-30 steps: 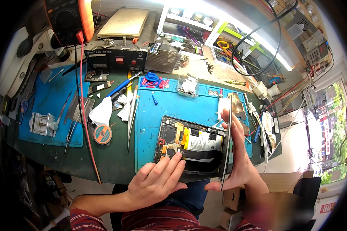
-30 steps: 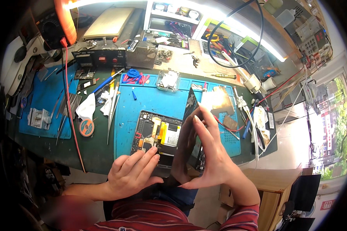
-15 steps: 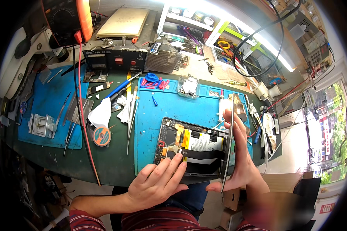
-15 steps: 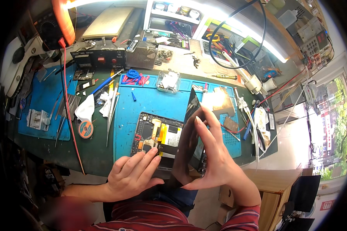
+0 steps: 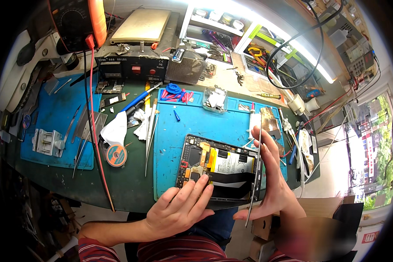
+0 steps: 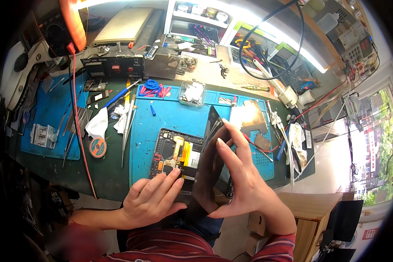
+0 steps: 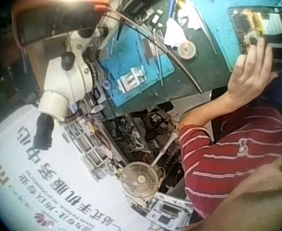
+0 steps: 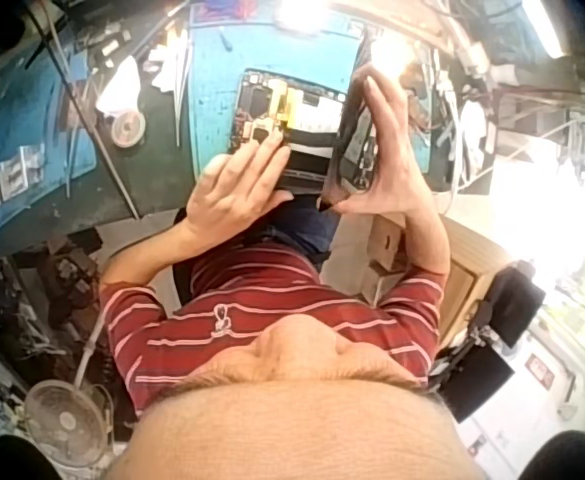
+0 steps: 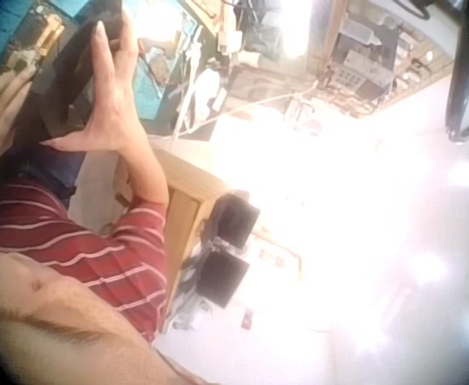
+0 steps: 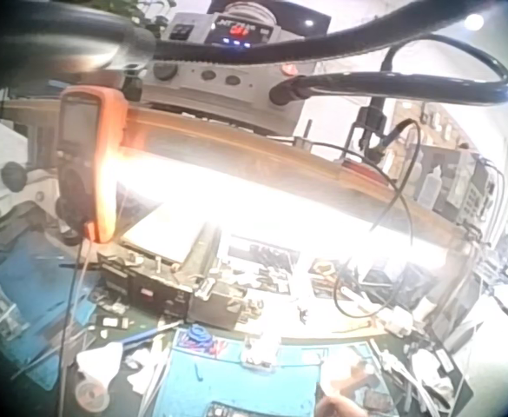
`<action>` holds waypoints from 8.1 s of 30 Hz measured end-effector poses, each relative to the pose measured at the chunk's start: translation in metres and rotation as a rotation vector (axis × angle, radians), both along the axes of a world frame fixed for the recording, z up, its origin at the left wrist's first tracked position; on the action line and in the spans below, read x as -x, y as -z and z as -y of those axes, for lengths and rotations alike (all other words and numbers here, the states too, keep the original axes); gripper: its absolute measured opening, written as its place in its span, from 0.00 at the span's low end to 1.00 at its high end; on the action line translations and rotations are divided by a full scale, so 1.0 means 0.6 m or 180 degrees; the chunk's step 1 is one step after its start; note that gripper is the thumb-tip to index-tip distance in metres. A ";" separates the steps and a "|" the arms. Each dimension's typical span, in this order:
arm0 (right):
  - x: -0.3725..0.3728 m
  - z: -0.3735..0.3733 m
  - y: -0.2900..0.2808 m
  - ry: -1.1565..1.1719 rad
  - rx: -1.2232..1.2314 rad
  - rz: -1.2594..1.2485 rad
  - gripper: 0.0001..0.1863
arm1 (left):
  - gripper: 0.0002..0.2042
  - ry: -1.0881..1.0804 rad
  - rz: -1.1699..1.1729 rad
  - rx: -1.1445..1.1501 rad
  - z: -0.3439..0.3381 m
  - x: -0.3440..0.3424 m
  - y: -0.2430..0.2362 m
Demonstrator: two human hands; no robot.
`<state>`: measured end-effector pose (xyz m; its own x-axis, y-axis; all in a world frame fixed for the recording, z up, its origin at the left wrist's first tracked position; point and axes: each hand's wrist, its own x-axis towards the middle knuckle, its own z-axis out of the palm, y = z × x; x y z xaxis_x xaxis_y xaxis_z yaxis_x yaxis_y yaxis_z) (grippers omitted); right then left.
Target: The person reassembles a tablet by aligning and attaching the screen assembly to the main body, then connects a charging cable to test the device. The person repeatedly opens and closes the tablet to check the hinge and alignment.
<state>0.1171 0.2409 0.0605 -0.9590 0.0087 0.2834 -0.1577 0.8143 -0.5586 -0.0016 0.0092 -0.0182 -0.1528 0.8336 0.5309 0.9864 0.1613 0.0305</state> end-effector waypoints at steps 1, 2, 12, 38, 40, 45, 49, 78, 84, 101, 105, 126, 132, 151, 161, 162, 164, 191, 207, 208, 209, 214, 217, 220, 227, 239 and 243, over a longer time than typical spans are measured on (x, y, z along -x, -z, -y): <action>0.001 0.000 0.000 0.0000 -0.0006 0.0004 0.70 | 0.24 -0.0002 0.0000 0.0001 0.000 0.000 0.000; 0.001 -0.001 0.000 0.0000 -0.0012 0.0008 0.70 | 0.24 0.0001 0.0006 0.0012 -0.001 0.001 0.000; -0.001 -0.002 -0.001 0.0061 -0.0024 0.0062 0.72 | 0.24 0.0029 -0.0011 0.0022 -0.001 0.000 -0.001; 0.000 -0.005 -0.002 0.0056 -0.0057 0.0022 0.72 | 0.24 0.0064 0.0420 0.0162 -0.003 -0.001 -0.007; 0.000 -0.005 -0.001 0.0074 -0.0054 0.0018 0.72 | 0.25 0.0054 0.0474 0.0171 -0.003 -0.001 -0.009; -0.001 -0.006 -0.001 0.0090 -0.0036 -0.0026 0.71 | 0.27 0.0100 0.0557 0.0224 -0.006 0.000 -0.014; -0.001 -0.007 -0.001 0.0085 -0.0054 -0.0019 0.71 | 0.29 0.0094 0.0514 0.0246 -0.009 0.000 -0.018; -0.004 -0.005 -0.003 0.0124 0.0028 0.0066 0.72 | 0.40 0.0008 0.0668 0.0024 -0.026 0.000 -0.015; -0.004 -0.006 0.001 0.0121 0.0010 -0.0006 0.73 | 0.38 0.0035 0.0622 -0.0022 -0.024 -0.002 -0.014; -0.003 0.008 -0.019 0.0193 0.0035 -0.0031 0.68 | 0.38 0.0140 0.0798 0.0018 -0.020 0.007 -0.017; -0.004 0.010 -0.019 0.0206 0.0071 -0.0019 0.68 | 0.40 0.0090 0.0830 -0.0020 -0.021 0.003 -0.013; 0.031 0.038 -0.042 0.0117 -0.0535 0.0346 0.60 | 0.24 0.0731 0.4119 -0.1781 0.017 0.040 -0.041; 0.044 0.040 -0.015 -0.0127 -0.1068 0.0496 0.56 | 0.27 0.0510 0.4367 -0.1395 0.022 0.075 -0.043; 0.018 0.031 0.034 -0.0056 -0.1164 0.0775 0.63 | 0.45 0.0229 0.2973 -0.0535 0.024 0.044 -0.023; -0.106 -0.069 0.002 0.1491 -0.0412 -0.0547 0.24 | 0.38 0.0121 0.3062 -0.0815 0.016 0.041 -0.010; -0.136 -0.085 0.005 0.2017 0.0171 -0.0740 0.18 | 0.38 0.0115 0.3101 -0.0863 0.014 0.039 -0.009; -0.186 -0.110 -0.002 0.2745 -0.0074 -0.0529 0.12 | 0.36 0.0117 0.3061 -0.0900 0.010 0.034 -0.011; 0.033 0.034 0.008 -0.0027 -0.1194 0.1251 0.67 | 0.31 0.0015 0.5803 0.0229 0.044 0.091 -0.091; 0.075 -0.033 0.013 0.1048 -0.0936 0.1484 0.10 | 0.09 -0.0024 0.1897 0.1662 -0.137 0.195 -0.104; 0.076 -0.030 0.012 0.1085 -0.0931 0.1502 0.10 | 0.09 -0.0052 0.1945 0.1788 -0.144 0.196 -0.108; 0.077 -0.030 0.011 0.1110 -0.0925 0.1535 0.10 | 0.09 -0.0081 0.1992 0.1914 -0.151 0.198 -0.110; 0.089 -0.031 0.013 0.1185 -0.0918 0.1721 0.12 | 0.11 -0.0227 0.2074 0.2449 -0.171 0.209 -0.112; 0.093 -0.025 0.003 0.1130 -0.0678 0.1749 0.19 | 0.15 -0.0325 0.2277 0.2748 -0.185 0.212 -0.125; 0.078 -0.023 0.016 0.0488 -0.0499 0.0741 0.28 | 0.18 -0.0354 0.2677 0.2683 -0.188 0.223 -0.128; 0.083 0.001 0.034 0.0523 0.0437 0.0700 0.27 | 0.20 0.0170 0.4357 0.2109 -0.152 0.248 -0.137; 0.108 -0.049 0.039 0.0571 0.2327 0.0705 0.14 | 0.16 0.0688 0.4307 0.0590 -0.111 0.219 -0.106; 0.106 -0.041 0.031 0.0918 0.2441 0.0619 0.17 | 0.10 0.0805 0.2862 0.0189 -0.100 0.199 -0.054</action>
